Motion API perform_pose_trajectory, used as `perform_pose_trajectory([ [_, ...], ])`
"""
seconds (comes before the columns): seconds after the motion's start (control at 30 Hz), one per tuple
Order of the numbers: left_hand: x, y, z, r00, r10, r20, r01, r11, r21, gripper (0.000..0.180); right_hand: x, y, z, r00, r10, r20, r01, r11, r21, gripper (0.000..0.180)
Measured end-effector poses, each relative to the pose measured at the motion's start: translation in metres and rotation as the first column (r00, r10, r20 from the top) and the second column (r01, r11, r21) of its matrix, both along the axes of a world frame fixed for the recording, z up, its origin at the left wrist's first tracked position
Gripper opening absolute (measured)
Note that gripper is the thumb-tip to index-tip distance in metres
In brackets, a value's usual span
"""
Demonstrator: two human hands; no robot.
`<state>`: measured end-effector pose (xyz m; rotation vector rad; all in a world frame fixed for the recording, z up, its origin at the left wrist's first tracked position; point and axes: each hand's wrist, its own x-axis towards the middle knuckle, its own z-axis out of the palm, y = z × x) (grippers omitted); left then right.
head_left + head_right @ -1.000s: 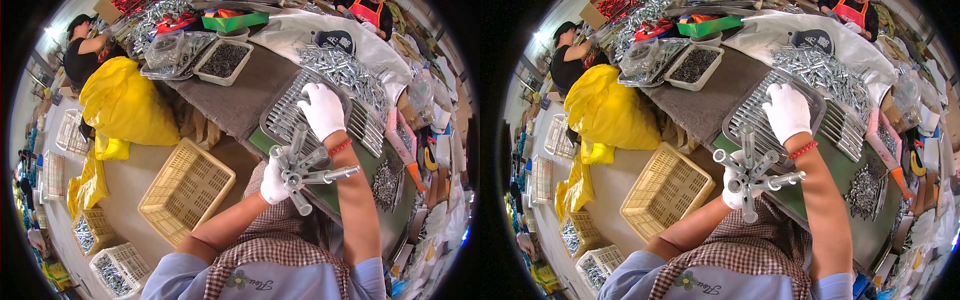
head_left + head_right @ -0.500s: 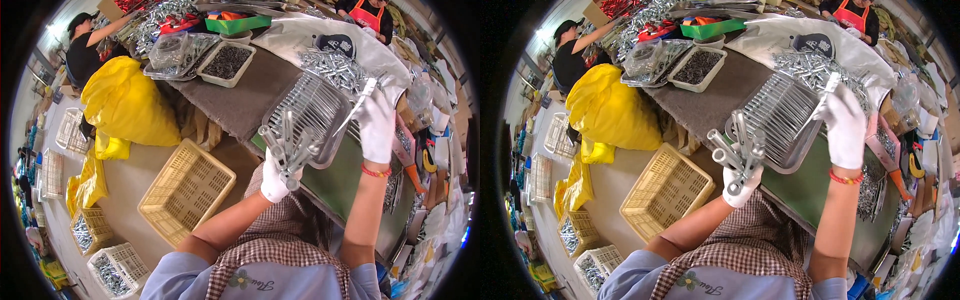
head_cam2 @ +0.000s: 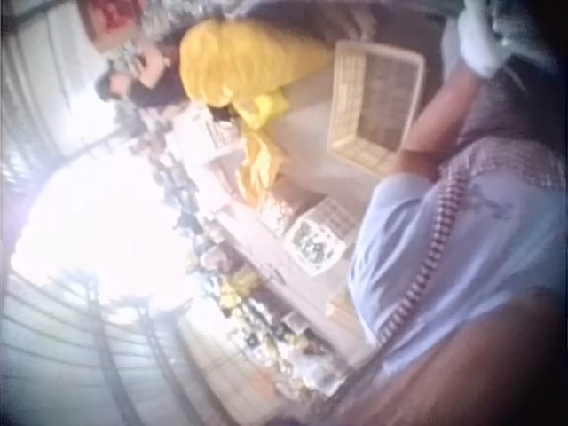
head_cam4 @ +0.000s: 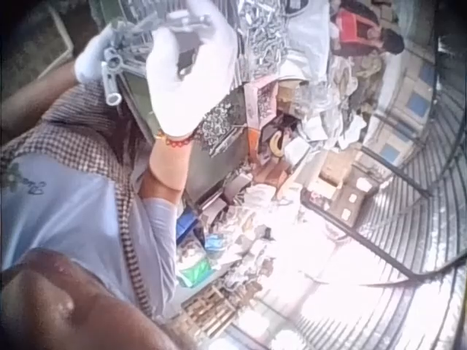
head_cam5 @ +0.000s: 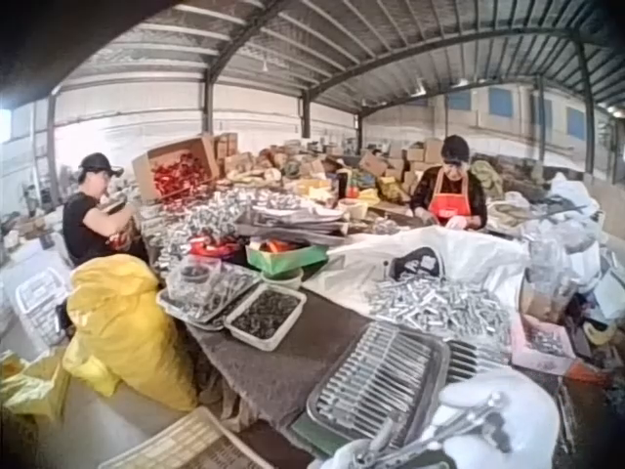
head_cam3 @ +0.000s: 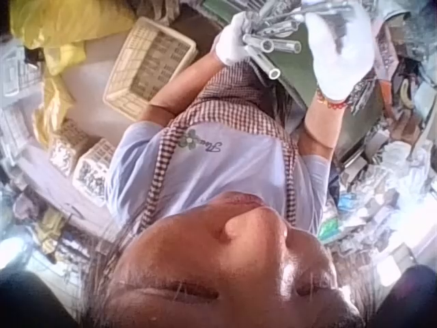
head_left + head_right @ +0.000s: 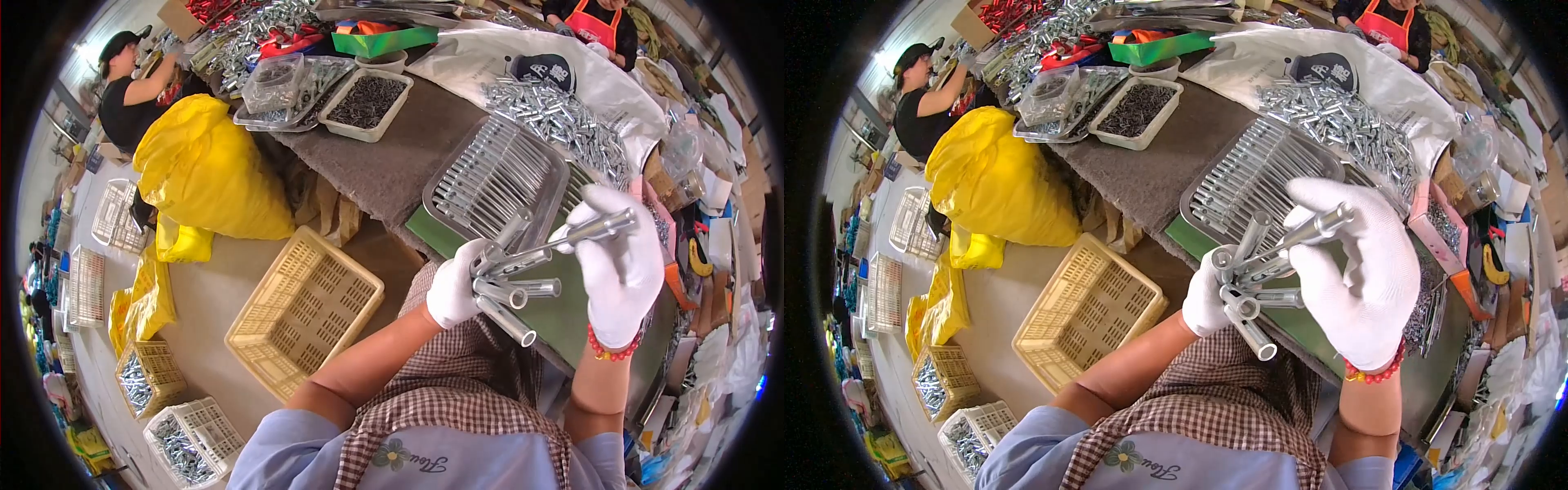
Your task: Assembling small metal components by inserting rods into a circular frame.
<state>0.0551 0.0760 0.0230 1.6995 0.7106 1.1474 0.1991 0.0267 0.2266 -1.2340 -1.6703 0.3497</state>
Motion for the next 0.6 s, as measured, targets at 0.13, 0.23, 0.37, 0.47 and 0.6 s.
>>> perform_pose_trajectory([
  [0.13, 0.002, -0.001, 0.009, 0.999, 0.025, -0.048, -0.021, 0.997, 0.080, 0.069, -0.005, -0.008, -0.004, 0.915, 0.073, -0.397, -0.008, 0.987, 0.161, 0.038],
  [0.23, 0.003, -0.002, 0.010, 0.995, 0.060, -0.075, -0.054, 0.995, 0.086, 0.070, -0.005, -0.012, -0.007, 0.969, -0.004, -0.247, 0.033, 0.993, 0.111, 0.037],
  [0.37, 0.002, -0.002, 0.021, 0.986, 0.113, -0.120, -0.085, 0.973, 0.213, 0.069, -0.005, -0.004, -0.009, 0.984, -0.035, 0.177, 0.020, 0.996, 0.083, 0.037],
  [0.47, 0.002, -0.003, 0.029, 0.981, 0.108, -0.161, -0.077, 0.979, 0.189, 0.063, -0.002, 0.002, -0.021, 0.961, -0.018, 0.276, -0.014, 0.993, 0.114, 0.037],
  [0.6, 0.002, -0.003, 0.032, 0.990, 0.081, -0.118, -0.056, 0.977, 0.205, 0.059, 0.001, 0.004, -0.021, 0.935, -0.051, 0.352, -0.023, 0.979, 0.201, 0.032],
])
